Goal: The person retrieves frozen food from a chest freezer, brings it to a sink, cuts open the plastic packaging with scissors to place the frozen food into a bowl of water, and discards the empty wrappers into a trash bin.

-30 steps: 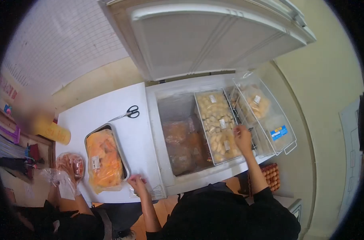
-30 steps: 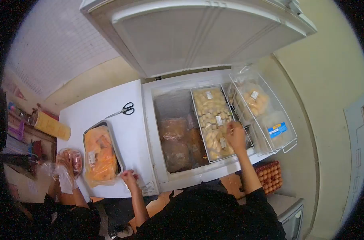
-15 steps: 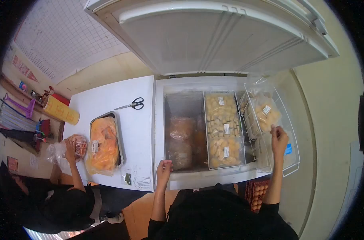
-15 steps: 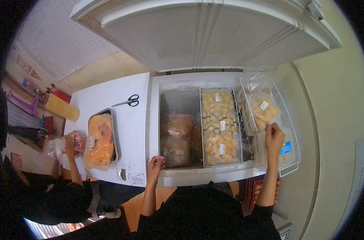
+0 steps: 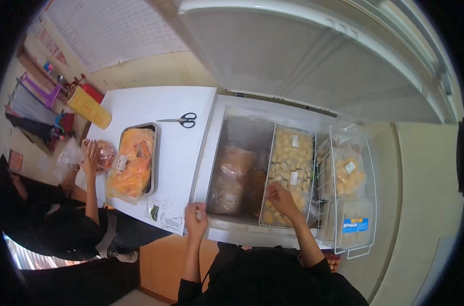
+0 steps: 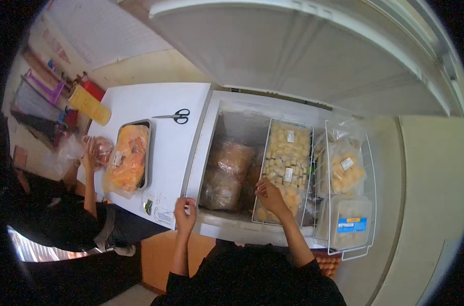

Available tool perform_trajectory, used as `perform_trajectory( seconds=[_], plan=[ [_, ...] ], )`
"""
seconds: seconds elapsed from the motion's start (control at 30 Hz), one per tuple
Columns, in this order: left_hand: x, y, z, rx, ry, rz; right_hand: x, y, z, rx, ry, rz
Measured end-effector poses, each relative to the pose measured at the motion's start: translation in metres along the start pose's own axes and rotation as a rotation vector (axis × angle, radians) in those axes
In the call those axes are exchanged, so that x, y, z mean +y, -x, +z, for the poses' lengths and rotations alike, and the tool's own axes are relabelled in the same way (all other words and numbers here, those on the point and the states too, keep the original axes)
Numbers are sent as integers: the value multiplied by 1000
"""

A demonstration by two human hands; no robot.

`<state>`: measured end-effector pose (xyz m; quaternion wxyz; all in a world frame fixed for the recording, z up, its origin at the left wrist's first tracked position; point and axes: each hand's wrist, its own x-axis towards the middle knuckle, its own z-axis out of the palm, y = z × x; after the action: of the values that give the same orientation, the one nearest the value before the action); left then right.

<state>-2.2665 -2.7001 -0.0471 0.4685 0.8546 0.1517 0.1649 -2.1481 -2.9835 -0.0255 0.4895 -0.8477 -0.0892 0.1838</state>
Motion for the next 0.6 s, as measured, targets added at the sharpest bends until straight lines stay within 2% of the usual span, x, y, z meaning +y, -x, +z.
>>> perform_trajectory(
  seconds=[0.07,0.13,0.2,0.27,0.33,0.4,0.43,0.47,0.53,0.6],
  plan=[
    [0,-9,-18,60,-353,110,18,-19,22,-114,-16,10],
    [-9,-22,-29,47,-375,19,38,-46,51,-218,-29,20],
    [-12,-34,-34,40,-462,114,57,-76,82,-328,39,59],
    [-23,-34,-28,28,-462,28,66,-107,102,-361,109,51],
    [-29,-39,-26,52,-484,54,94,-140,129,-390,165,46],
    [-34,-42,-24,29,-497,8,141,-168,157,-313,366,-226],
    [-35,-42,-24,4,-518,-7,140,-177,165,-334,370,-210],
    [-35,-43,-24,-8,-517,-23,138,-190,174,-354,624,-118],
    [-35,-47,-24,-36,-503,-67,145,-217,183,-377,876,-8],
    [-40,-45,-22,-64,-492,-89,169,-235,187,-242,841,204]
  ],
)
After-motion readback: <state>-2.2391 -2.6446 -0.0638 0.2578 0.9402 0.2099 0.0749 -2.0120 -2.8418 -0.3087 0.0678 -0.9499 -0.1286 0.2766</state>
